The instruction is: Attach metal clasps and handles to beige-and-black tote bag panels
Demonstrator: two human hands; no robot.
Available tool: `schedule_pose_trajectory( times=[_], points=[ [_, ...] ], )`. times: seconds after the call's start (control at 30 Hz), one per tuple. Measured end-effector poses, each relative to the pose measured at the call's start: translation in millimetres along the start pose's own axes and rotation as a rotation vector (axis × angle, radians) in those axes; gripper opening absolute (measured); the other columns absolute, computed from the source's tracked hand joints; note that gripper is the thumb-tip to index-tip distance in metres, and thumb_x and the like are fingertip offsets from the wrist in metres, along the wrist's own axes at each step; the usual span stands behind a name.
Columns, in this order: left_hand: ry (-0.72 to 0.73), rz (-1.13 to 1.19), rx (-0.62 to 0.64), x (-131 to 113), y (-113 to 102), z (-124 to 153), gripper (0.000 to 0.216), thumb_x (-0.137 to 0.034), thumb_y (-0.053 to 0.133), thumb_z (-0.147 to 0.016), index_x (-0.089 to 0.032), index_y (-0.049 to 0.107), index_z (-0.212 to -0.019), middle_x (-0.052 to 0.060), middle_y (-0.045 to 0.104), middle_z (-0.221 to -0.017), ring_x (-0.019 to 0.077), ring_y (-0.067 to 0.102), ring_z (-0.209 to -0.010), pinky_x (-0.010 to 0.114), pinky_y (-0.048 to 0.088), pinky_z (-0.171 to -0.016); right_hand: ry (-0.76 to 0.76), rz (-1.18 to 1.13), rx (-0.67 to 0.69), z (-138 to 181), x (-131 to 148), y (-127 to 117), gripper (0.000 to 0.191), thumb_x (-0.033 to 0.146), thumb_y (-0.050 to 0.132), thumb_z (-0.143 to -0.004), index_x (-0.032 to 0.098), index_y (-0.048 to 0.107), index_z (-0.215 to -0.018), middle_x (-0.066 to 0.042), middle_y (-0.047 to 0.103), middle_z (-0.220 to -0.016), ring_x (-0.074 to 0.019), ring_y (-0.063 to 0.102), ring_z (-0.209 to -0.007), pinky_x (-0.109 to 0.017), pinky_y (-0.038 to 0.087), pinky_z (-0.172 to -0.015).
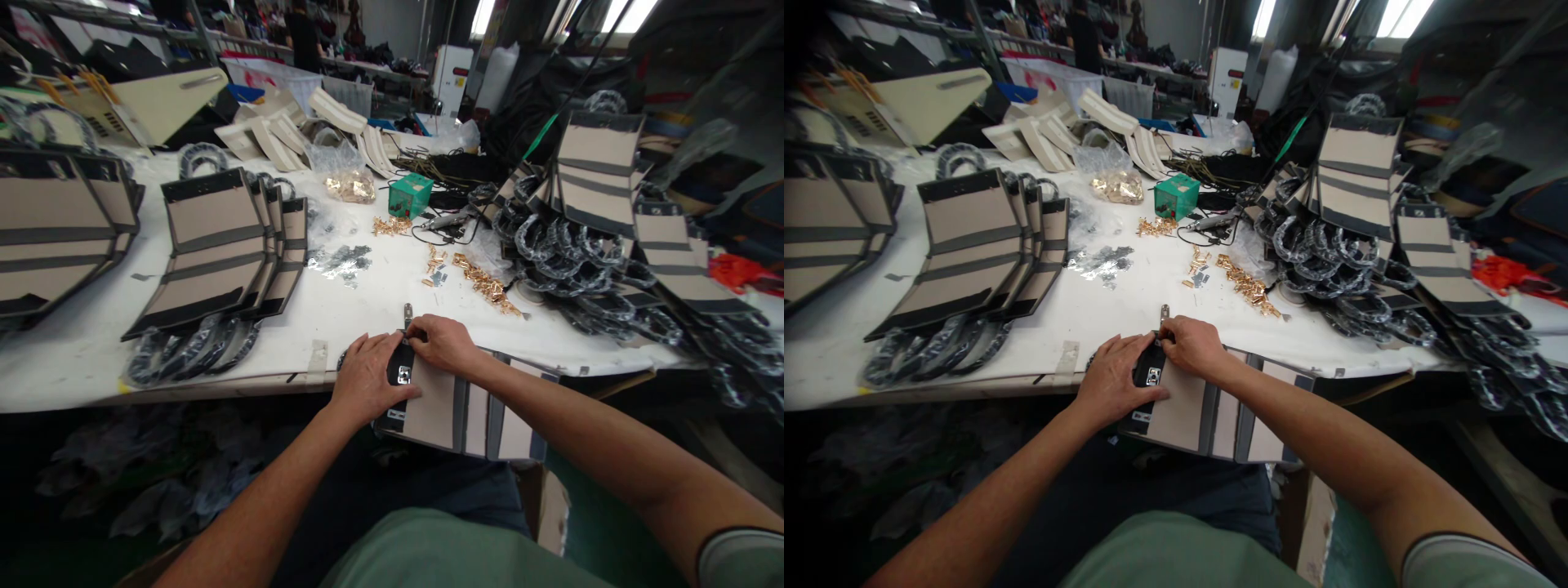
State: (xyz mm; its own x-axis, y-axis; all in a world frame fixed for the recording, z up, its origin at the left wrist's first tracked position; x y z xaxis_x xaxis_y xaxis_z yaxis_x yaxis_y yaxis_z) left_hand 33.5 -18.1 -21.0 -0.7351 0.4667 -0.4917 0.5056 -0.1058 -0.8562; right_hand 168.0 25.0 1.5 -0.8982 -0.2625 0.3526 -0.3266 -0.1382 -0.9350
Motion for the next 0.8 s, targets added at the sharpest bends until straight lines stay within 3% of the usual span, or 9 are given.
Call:
schedule_pose_trajectory(
  times=[0.4, 0.57, 0.67, 0.8],
  points=[
    [0.128, -0.086, 0.015, -10.4, -3.4, 3.3, 0.075, -0.057, 0.074, -0.077, -0.027, 0.054, -0.143, 0.008, 0.049, -0.154, 0.0309, 0.047, -0.140, 0.054, 0.027, -0.121, 0.003, -0.017, 0.086, -4.7, -2.9, -1.0, 0.025, 0.029, 0.059, -0.086, 0.032, 0.077, -0.103, 0.001, 0.076, -0.106, -0.0217, 0.067, -0.098, -0.029, 0.045, -0.075],
    [0.152, -0.139, 0.025, -14.9, -5.1, 3.5, 0.068, -0.058, 0.070, -0.081, -0.025, 0.057, -0.139, 0.010, 0.049, -0.154, 0.0316, 0.047, -0.139, 0.056, 0.029, -0.120, -0.016, -0.190, 0.093, -6.7, -10.2, -0.9, 0.022, 0.033, 0.061, -0.087, 0.028, 0.079, -0.098, -0.001, 0.078, -0.102, -0.0210, 0.069, -0.094, -0.030, 0.047, -0.079],
    [0.148, -0.157, 0.035, -17.2, -5.8, 2.9, 0.065, -0.057, 0.068, -0.083, -0.023, 0.058, -0.138, 0.011, 0.049, -0.154, 0.0318, 0.047, -0.139, 0.056, 0.029, -0.120, -0.004, -0.459, -0.087, -4.9, -12.6, -29.9, 0.023, 0.036, 0.060, -0.090, 0.022, 0.079, -0.093, -0.002, 0.077, -0.093, -0.0183, 0.068, -0.087, -0.029, 0.049, -0.080],
    [0.131, -0.168, 0.068, -18.5, -5.8, 0.3, 0.065, -0.057, 0.065, -0.084, -0.024, 0.055, -0.140, 0.010, 0.048, -0.155, 0.0308, 0.046, -0.141, 0.055, 0.027, -0.121, 0.006, -0.858, -0.498, 7.4, -11.6, -80.0, 0.029, 0.045, 0.064, -0.091, 0.018, 0.076, -0.094, 0.002, 0.063, -0.061, -0.0131, 0.056, -0.055, -0.026, 0.044, -0.056]
  ],
)
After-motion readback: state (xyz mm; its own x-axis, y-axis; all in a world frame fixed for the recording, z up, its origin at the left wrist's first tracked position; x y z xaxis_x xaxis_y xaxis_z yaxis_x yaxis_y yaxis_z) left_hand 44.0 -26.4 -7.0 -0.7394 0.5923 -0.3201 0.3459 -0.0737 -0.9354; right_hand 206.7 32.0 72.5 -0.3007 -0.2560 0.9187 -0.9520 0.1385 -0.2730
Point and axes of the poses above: each hand's wrist, its own z-axis away from the middle knuckle, its own y-axis out of the palm, x = y × z, the point moved 8 cm from there along -z, towards the middle knuckle
